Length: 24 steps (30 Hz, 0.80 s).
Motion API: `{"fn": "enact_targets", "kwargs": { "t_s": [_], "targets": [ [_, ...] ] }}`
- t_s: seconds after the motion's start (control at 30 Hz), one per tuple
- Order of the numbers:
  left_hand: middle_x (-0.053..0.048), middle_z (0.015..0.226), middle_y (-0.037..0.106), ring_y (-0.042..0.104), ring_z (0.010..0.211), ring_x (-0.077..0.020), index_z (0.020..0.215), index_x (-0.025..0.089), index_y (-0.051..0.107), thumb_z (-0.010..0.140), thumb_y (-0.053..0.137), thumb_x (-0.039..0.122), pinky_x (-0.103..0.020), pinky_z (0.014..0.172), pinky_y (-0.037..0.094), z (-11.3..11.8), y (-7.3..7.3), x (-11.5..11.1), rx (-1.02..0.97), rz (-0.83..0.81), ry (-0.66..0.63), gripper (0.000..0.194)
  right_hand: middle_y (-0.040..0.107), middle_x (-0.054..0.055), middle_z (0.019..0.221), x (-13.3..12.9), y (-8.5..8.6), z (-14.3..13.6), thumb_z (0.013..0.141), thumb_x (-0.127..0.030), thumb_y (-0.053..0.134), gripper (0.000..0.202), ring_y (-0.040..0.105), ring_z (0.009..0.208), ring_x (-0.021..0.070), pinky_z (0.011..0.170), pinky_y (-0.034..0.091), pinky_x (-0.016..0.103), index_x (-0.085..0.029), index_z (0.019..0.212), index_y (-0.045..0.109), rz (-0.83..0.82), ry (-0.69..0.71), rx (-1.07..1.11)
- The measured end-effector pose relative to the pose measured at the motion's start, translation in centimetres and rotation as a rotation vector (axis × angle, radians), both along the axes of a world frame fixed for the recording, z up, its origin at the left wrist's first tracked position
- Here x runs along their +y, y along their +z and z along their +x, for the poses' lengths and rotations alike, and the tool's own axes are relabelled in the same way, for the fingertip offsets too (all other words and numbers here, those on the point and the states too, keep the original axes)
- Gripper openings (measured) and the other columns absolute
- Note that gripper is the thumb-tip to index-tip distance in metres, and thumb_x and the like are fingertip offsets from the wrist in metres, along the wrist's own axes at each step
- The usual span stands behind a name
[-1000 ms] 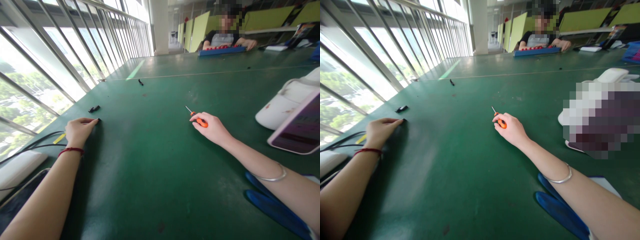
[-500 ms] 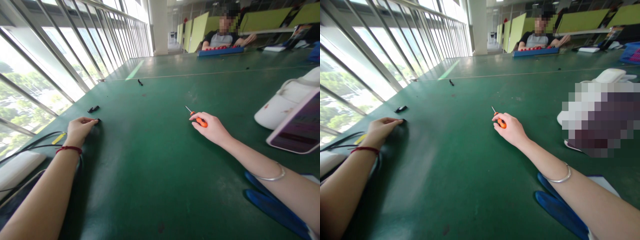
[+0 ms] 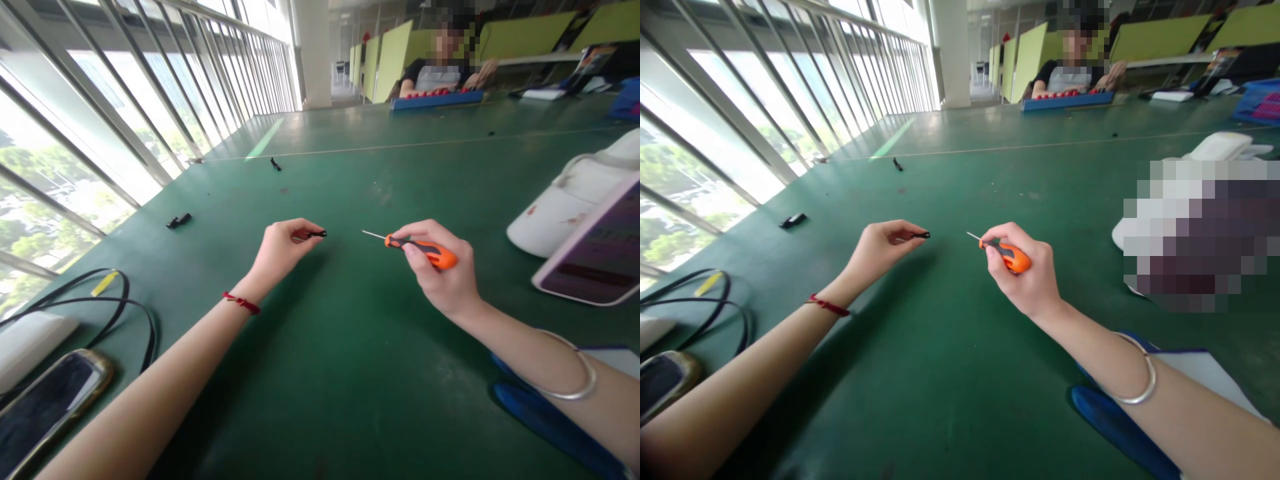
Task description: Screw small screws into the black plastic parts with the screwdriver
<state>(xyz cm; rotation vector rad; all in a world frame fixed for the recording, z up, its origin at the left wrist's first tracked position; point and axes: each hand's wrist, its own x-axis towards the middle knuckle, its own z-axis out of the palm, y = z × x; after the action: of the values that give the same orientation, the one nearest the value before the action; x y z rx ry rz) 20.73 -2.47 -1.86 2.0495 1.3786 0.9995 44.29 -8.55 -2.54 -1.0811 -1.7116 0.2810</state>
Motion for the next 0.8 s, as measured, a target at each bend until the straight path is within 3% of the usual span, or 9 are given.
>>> {"fn": "enact_targets", "kwargs": {
  "t_s": [0.1, 0.2, 0.43, 0.8],
  "targets": [
    [-0.006, 0.085, 0.072, 0.066, 0.075, -0.0163, 0.088, 0.014, 0.072, 0.075, 0.062, 0.027, -0.028, 0.074, 0.055, 3.0, -0.9, 0.2, -0.010, 0.008, -0.092, 0.021, 0.059, -0.003, 0.065, -1.4, -0.3, 0.4, 0.079, -0.024, 0.055, 0.004, 0.053, 0.051, 0.0116, 0.050, 0.041, 0.025, -0.025, 0.082, 0.052, 0.040, -0.011, 0.047],
    [-0.006, 0.086, 0.071, 0.064, 0.073, -0.0146, 0.088, 0.014, 0.073, 0.076, 0.061, 0.025, -0.026, 0.071, 0.055, 4.4, -1.7, 0.3, 0.005, 0.066, -0.148, 0.020, 0.059, -0.002, 0.064, -2.4, -0.6, 0.9, 0.078, -0.022, 0.054, 0.005, 0.057, 0.055, 0.0134, 0.051, 0.043, 0.025, -0.026, 0.080, 0.052, 0.043, -0.004, -0.009],
    [-0.004, 0.090, 0.066, 0.062, 0.073, -0.0106, 0.096, 0.018, 0.071, 0.081, 0.056, 0.022, -0.022, 0.072, 0.054, 4.4, -2.3, 0.1, 0.048, 0.130, -0.228, 0.022, 0.058, -0.002, 0.061, -1.7, -0.6, 1.0, 0.078, -0.022, 0.052, 0.004, 0.058, 0.054, 0.0151, 0.049, 0.042, 0.027, -0.026, 0.078, 0.052, 0.078, 0.006, -0.011],
    [-0.003, 0.084, 0.067, 0.061, 0.073, -0.0122, 0.080, 0.016, 0.068, 0.075, 0.058, 0.017, -0.024, 0.072, 0.054, 4.5, -2.2, -0.1, 0.050, 0.094, -0.228, 0.012, 0.056, -0.002, 0.060, -1.6, -0.9, 1.7, 0.079, -0.026, 0.051, 0.006, 0.052, 0.049, 0.0132, 0.044, 0.038, 0.028, -0.026, 0.076, 0.056, 0.065, -0.016, 0.072]
  ]
}}
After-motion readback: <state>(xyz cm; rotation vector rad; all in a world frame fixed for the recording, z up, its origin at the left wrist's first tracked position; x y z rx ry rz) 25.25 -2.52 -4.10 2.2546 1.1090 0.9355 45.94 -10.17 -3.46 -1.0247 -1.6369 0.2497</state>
